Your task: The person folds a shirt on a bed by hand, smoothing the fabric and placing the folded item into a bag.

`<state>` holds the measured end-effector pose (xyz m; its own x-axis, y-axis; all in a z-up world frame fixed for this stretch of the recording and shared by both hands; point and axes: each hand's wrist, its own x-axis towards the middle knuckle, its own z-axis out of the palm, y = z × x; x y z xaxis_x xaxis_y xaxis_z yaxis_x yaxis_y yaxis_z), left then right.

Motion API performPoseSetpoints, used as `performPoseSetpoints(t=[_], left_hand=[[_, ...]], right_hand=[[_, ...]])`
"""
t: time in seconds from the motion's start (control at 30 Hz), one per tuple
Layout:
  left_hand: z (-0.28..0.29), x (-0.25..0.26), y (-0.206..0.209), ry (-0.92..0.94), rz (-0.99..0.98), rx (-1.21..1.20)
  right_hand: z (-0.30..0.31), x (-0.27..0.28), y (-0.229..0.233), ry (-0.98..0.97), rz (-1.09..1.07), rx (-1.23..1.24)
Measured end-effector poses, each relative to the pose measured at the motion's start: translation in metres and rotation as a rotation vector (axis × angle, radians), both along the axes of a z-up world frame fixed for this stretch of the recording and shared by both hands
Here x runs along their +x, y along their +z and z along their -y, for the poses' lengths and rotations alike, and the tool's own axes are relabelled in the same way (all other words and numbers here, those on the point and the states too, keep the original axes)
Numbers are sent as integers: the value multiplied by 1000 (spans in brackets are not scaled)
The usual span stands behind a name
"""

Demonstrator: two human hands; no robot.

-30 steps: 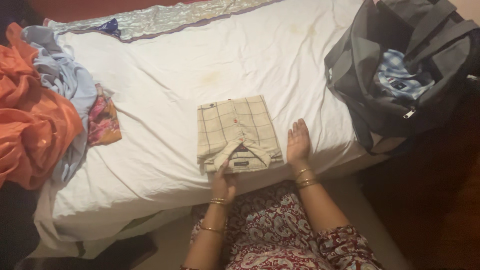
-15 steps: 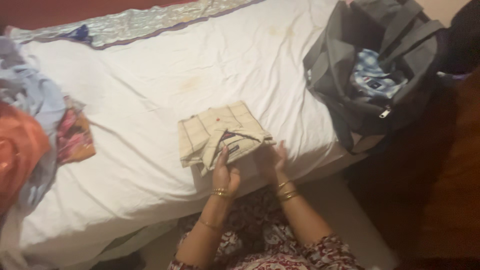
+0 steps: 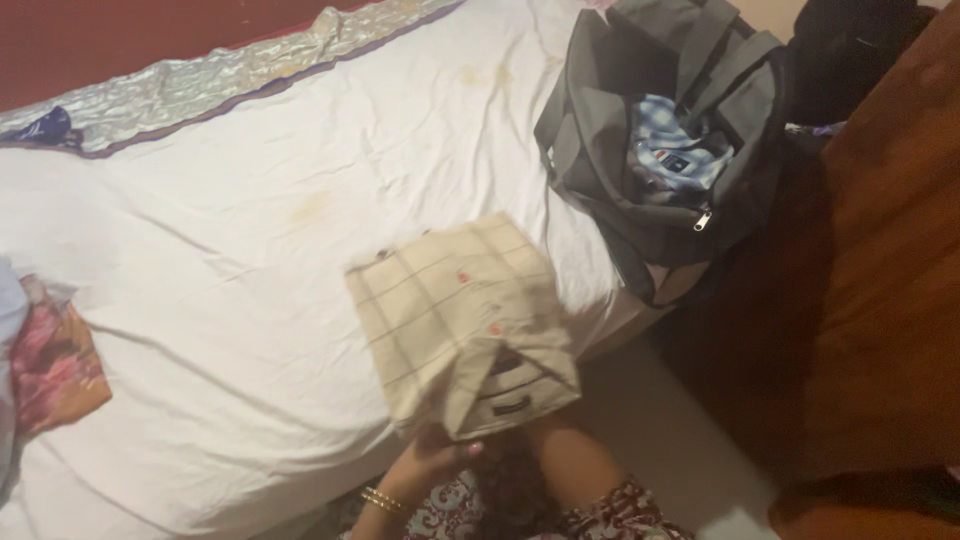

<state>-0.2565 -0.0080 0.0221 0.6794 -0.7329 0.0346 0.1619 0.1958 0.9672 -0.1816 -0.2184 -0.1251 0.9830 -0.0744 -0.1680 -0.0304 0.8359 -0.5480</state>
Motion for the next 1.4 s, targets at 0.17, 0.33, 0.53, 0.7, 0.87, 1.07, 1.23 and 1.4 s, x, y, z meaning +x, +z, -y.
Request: performPoseSetpoints(t=[0.17, 0.33, 0.53, 0.7, 0.87, 1.07, 1.23, 1.4], left_hand=[[3, 80, -11, 301, -143, 242], [24, 146, -16, 556, -72, 86], [54, 131, 22, 780, -46, 607], [59, 132, 21, 856, 212, 621], [60, 141, -3, 856, 113, 661], [44, 158, -35, 844, 214, 587], [56, 150, -32, 909, 145, 631], [55, 149, -27, 896, 277, 609]], right_hand=[[86, 31, 35, -270, -44, -38], [187, 72, 83, -578, -67, -45], [294, 125, 132, -786, -111, -58], [353, 160, 148, -853, -151, -51], [394, 186, 148, -880, -181, -55], [422, 192, 135, -903, -232, -59], [456, 183, 145, -951, -253, -72], [480, 160, 156, -1028, -293, -64]])
